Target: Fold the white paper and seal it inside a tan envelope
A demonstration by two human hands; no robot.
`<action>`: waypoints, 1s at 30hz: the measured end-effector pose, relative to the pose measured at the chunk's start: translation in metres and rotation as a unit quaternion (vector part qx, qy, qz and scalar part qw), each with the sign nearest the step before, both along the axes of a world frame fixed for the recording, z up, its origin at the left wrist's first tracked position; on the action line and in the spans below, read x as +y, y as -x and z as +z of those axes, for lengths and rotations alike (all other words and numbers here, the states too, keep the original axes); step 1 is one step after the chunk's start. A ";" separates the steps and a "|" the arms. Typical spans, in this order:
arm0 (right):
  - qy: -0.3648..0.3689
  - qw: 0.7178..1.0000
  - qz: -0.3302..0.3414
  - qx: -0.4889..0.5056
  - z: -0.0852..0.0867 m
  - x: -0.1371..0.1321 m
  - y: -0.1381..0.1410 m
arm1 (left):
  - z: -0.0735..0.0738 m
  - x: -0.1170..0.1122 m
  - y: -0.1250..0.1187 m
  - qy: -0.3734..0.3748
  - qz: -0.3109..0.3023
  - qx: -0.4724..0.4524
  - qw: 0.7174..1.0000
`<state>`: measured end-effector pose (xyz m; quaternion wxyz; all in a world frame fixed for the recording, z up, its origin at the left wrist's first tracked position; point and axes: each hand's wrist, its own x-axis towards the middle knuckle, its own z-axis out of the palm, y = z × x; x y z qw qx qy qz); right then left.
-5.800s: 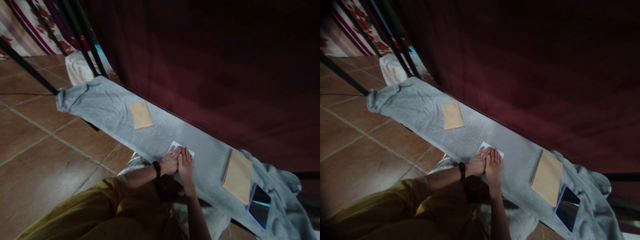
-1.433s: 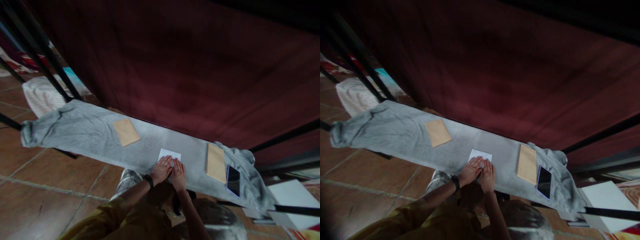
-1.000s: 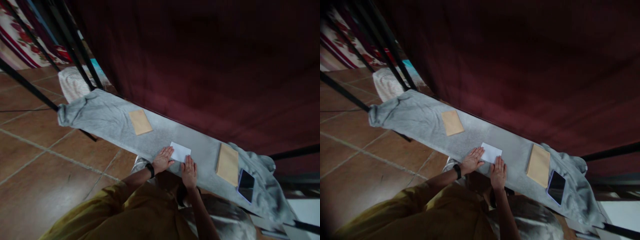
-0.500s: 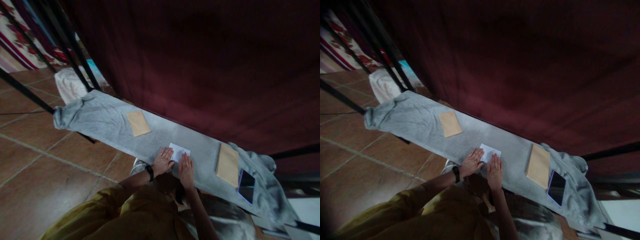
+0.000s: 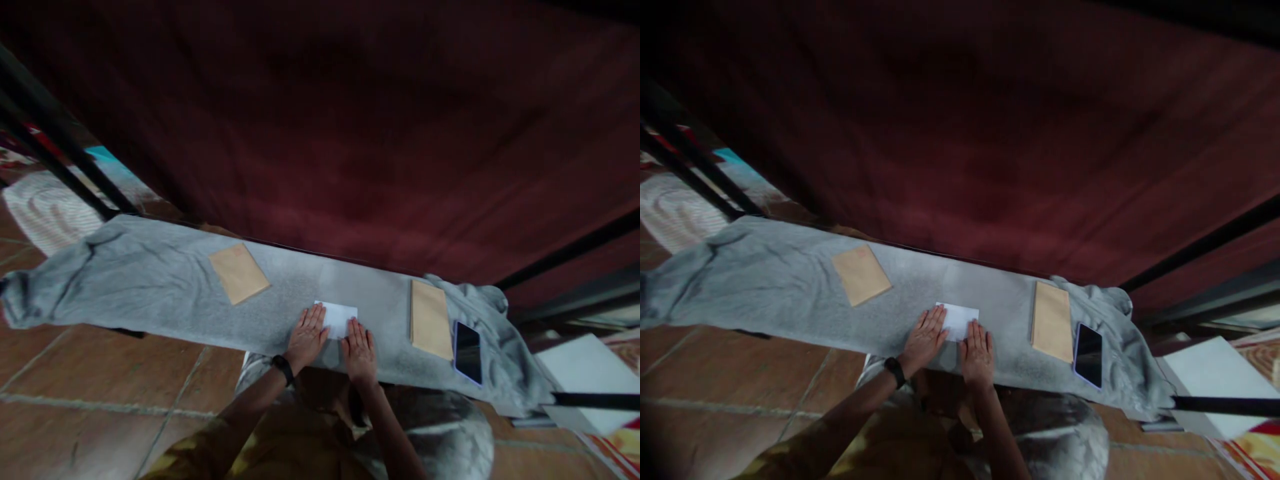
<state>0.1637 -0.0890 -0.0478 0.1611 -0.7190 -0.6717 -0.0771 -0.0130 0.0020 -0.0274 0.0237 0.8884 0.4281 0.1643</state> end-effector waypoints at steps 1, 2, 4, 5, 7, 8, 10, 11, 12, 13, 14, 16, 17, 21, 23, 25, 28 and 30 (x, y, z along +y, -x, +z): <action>-0.003 1.000 -0.003 -0.001 0.000 -0.001 -0.001 | 0.000 0.001 0.002 0.000 0.007 -0.001 1.000; -0.007 1.000 -0.004 -0.001 0.000 -0.002 -0.002 | 0.000 0.002 0.003 0.001 0.015 -0.001 1.000; -0.015 1.000 -0.004 -0.002 0.000 -0.004 -0.003 | 0.001 0.003 0.000 0.001 0.031 -0.003 1.000; -0.018 1.000 -0.004 -0.002 0.000 -0.004 -0.002 | 0.003 0.003 -0.004 0.000 0.035 -0.004 0.999; -0.022 1.000 -0.004 -0.002 0.001 -0.004 -0.002 | 0.006 0.003 -0.017 -0.003 0.025 -0.009 1.000; -0.022 1.000 -0.004 -0.001 0.001 -0.004 -0.001 | 0.007 0.002 -0.025 -0.002 0.007 -0.010 1.000; -0.024 1.000 -0.006 0.002 0.002 -0.003 -0.001 | 0.008 0.000 -0.041 0.007 -0.036 -0.007 0.999; -0.025 1.000 -0.006 0.003 0.002 -0.003 -0.001 | 0.007 0.000 -0.047 0.012 -0.052 -0.003 0.999; -0.026 1.000 -0.007 0.003 0.002 -0.003 0.000 | 0.006 0.000 -0.051 0.017 -0.064 0.001 0.998; -0.028 1.000 -0.007 0.003 0.002 -0.003 0.000 | 0.005 0.000 -0.053 0.020 -0.071 0.006 0.997; -0.030 1.000 -0.007 0.002 0.001 -0.003 -0.001 | 0.003 0.002 -0.053 0.021 -0.075 0.009 0.997; -0.033 0.999 -0.008 0.002 -0.001 -0.005 -0.002 | 0.001 0.006 -0.048 0.018 -0.078 0.013 0.997; -0.033 0.999 -0.009 0.003 -0.001 -0.006 -0.002 | 0.000 0.008 -0.044 0.015 -0.075 0.015 0.997; -0.022 0.999 -0.015 0.022 -0.001 -0.006 -0.004 | 0.000 0.015 -0.029 -0.001 -0.045 0.017 0.999; -0.014 0.999 -0.027 0.038 0.004 0.001 -0.003 | 0.000 0.015 -0.025 -0.010 -0.036 0.020 0.999; -0.008 0.998 -0.029 0.057 0.011 0.013 0.002 | 0.000 0.015 -0.024 -0.018 -0.034 0.023 0.999; 0.008 0.997 0.006 0.077 0.022 0.035 0.010 | 0.000 0.014 -0.024 -0.020 -0.041 0.031 0.998; 0.019 0.996 0.022 0.080 0.025 0.045 0.014 | 0.000 0.014 -0.023 -0.015 -0.040 0.038 0.998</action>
